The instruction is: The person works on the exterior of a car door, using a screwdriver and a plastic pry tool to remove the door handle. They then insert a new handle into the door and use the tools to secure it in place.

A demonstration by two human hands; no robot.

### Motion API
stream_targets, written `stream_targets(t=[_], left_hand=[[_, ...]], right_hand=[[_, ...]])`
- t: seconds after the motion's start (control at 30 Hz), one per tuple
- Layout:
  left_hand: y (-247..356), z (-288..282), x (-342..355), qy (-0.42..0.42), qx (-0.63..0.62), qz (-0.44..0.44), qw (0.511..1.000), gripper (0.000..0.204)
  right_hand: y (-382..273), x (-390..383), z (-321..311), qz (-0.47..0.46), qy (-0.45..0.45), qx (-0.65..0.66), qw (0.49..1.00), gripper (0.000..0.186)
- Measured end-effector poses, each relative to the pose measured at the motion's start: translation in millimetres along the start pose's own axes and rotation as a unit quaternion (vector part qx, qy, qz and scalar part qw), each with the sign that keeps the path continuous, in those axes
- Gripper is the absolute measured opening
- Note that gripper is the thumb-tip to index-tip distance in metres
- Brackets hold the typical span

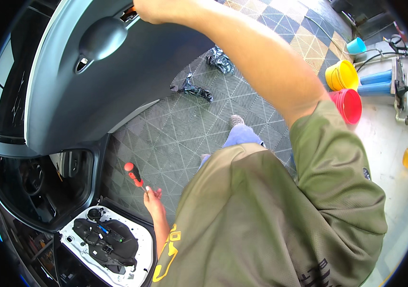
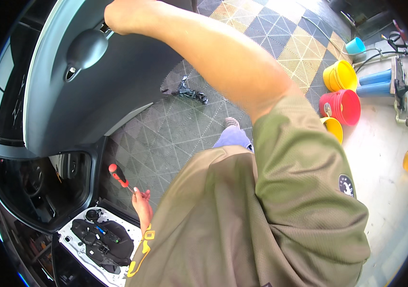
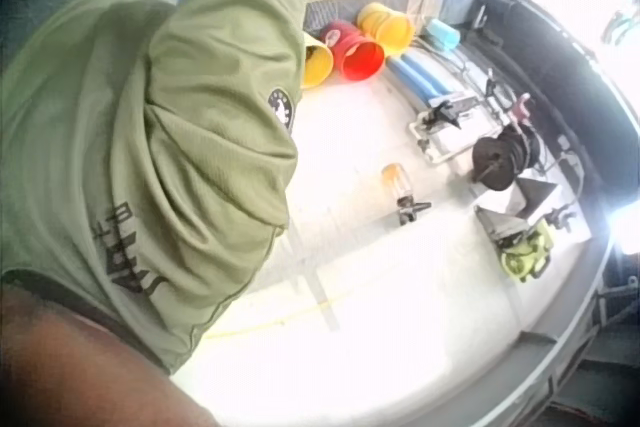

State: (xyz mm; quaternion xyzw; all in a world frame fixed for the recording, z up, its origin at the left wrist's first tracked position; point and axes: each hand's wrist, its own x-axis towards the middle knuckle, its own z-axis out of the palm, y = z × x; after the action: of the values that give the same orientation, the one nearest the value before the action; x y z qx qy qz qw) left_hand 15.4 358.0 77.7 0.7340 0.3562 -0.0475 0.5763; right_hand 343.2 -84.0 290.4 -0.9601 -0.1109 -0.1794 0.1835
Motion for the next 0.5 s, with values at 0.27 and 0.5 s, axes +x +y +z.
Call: stream_targets(t=[0.27, 0.5], left_hand=[[-12.8, 7.1, -6.3, -0.001, -0.037, -0.028, 0.999, 0.035], [4.7, 52.9, -5.9, -0.024, -0.036, -0.037, 0.998, 0.038]], right_hand=[[9.4, -58.3, 0.9, 0.080, 0.131, 0.117, 0.981, 0.021], [60.7, -5.2, 7.0, 0.048, 0.559, 0.165, 0.811, 0.024]])
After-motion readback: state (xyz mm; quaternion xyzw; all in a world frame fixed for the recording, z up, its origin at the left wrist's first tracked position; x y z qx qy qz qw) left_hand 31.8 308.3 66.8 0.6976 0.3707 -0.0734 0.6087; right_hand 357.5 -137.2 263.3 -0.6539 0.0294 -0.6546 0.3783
